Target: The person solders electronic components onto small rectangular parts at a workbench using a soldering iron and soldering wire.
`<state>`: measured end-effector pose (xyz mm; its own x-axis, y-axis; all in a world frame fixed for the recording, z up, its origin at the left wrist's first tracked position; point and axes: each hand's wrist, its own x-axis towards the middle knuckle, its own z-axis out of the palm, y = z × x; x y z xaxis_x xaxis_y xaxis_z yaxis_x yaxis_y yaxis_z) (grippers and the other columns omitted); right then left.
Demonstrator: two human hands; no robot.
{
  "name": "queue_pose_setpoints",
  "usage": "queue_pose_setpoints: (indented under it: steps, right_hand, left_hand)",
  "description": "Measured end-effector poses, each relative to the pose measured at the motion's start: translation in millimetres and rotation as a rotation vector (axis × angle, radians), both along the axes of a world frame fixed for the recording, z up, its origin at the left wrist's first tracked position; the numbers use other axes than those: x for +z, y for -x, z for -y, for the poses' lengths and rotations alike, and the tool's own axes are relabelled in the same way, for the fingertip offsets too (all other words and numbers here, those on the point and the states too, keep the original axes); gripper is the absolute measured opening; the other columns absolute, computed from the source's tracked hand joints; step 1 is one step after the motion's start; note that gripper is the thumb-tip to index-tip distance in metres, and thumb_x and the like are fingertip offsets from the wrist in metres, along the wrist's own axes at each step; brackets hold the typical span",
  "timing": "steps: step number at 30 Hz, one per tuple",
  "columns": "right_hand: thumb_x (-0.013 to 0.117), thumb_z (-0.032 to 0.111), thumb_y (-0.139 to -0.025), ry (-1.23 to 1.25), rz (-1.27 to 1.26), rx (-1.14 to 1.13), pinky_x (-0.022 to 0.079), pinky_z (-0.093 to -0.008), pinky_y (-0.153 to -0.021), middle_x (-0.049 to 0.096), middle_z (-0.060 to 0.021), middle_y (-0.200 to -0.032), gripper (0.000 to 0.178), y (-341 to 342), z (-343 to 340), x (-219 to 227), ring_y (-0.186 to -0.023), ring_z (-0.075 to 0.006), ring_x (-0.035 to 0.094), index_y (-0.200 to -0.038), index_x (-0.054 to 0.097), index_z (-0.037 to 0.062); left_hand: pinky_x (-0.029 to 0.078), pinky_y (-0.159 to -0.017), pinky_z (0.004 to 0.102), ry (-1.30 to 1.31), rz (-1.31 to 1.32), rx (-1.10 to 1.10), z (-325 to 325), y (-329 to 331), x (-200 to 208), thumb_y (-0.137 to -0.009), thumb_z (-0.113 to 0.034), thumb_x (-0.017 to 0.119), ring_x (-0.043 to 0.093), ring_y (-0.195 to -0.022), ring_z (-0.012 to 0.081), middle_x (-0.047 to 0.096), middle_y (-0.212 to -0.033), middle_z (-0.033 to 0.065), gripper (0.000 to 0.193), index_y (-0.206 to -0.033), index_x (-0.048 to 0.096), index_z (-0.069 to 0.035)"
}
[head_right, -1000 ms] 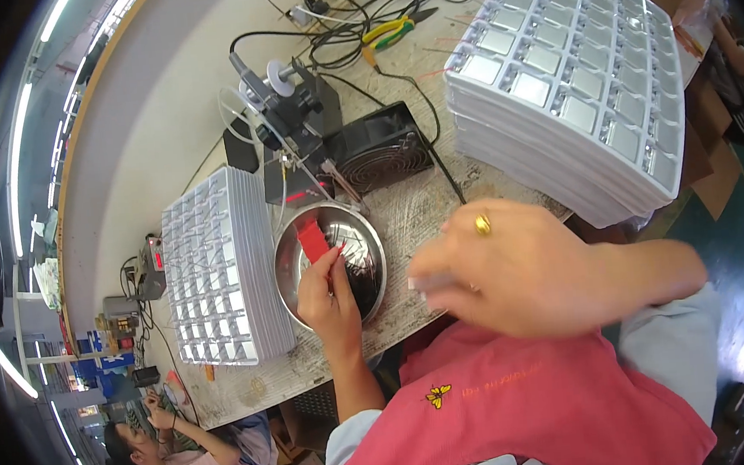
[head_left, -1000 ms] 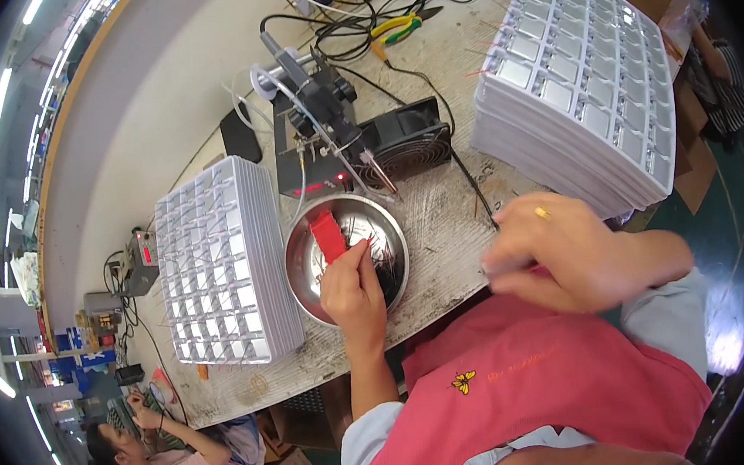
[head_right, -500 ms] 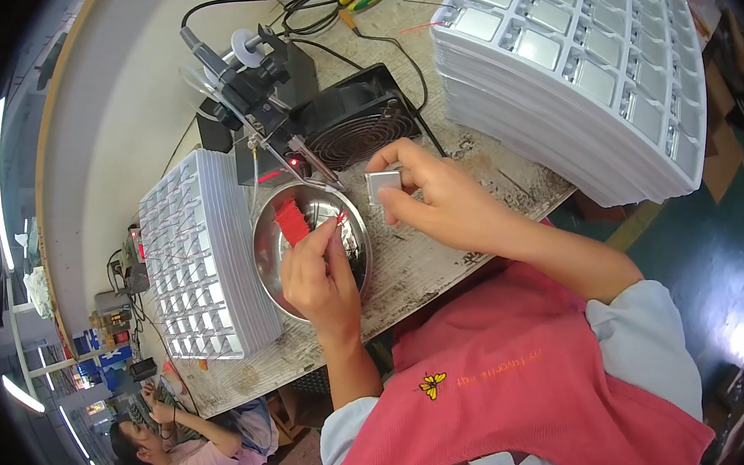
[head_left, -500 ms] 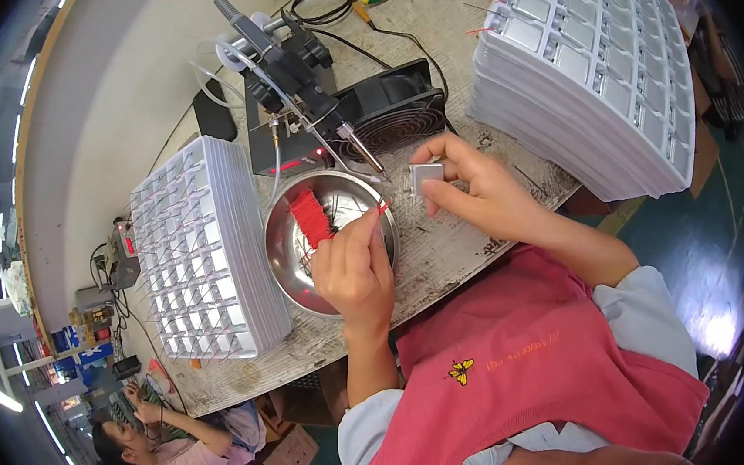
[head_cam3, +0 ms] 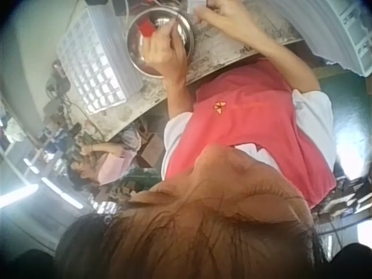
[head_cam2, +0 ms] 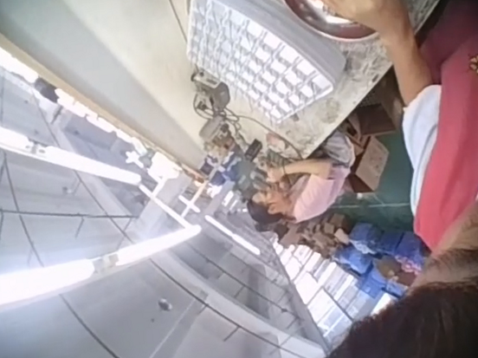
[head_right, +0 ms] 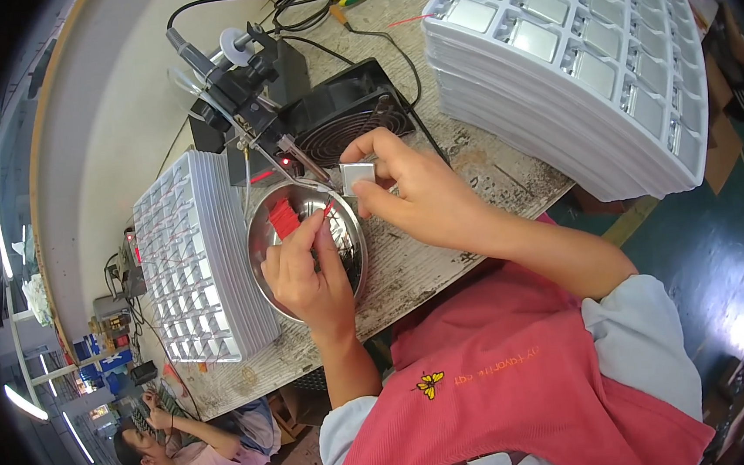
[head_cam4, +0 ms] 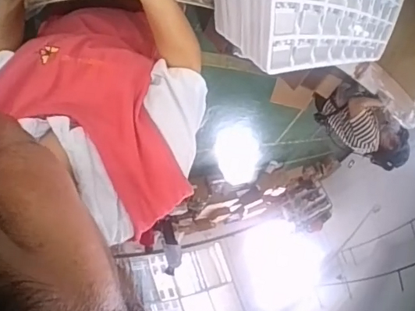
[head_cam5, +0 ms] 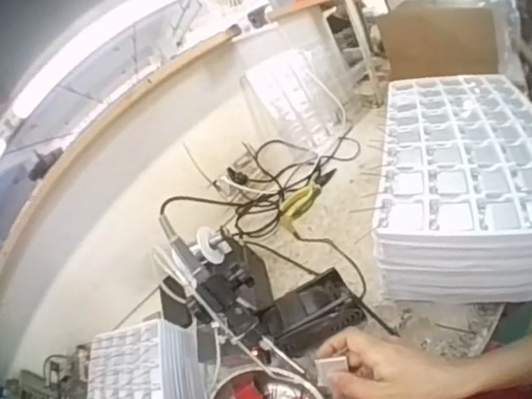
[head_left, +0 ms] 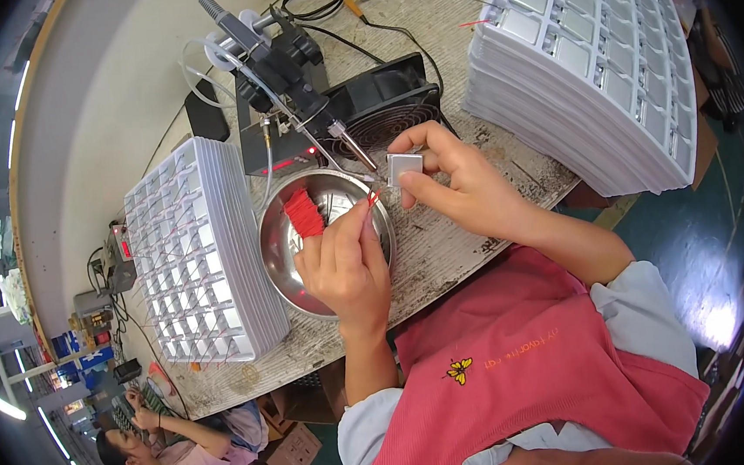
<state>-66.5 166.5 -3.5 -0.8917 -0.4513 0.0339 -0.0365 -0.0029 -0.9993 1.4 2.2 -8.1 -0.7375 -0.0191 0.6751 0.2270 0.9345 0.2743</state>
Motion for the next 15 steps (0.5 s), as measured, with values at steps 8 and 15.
queue_pose_setpoints:
  steps: [8,15]
  right_hand:
    - [0.056,0.012,-0.093,-0.001,-0.075,-0.036,0.052,-0.0323,-0.07,0.069,-0.0141,-0.083,0.028,-1.5,1.5,-1.7,-0.078,-0.0212,0.07,-0.116,0.047,-0.0011]
    - [0.057,0.011,-0.092,-0.011,-0.112,-0.063,0.052,-0.0338,-0.068,0.069,-0.0142,-0.082,0.028,-4.5,0.4,-0.1,-0.078,-0.0222,0.07,-0.116,0.048,-0.001]
  left_hand:
    - [0.037,-0.064,0.0321,0.007,0.009,0.008,0.2,1.7,-0.5,-0.08,-0.004,0.072,0.054,-0.065,0.0186,0.069,-0.081,0.0026,0.016,-0.095,0.071,-0.009]
    - [0.035,-0.064,0.033,0.018,0.001,0.004,0.5,3.5,-4.7,-0.077,-0.008,0.073,0.054,-0.066,0.0184,0.069,-0.083,0.0001,0.021,-0.098,0.069,-0.011]
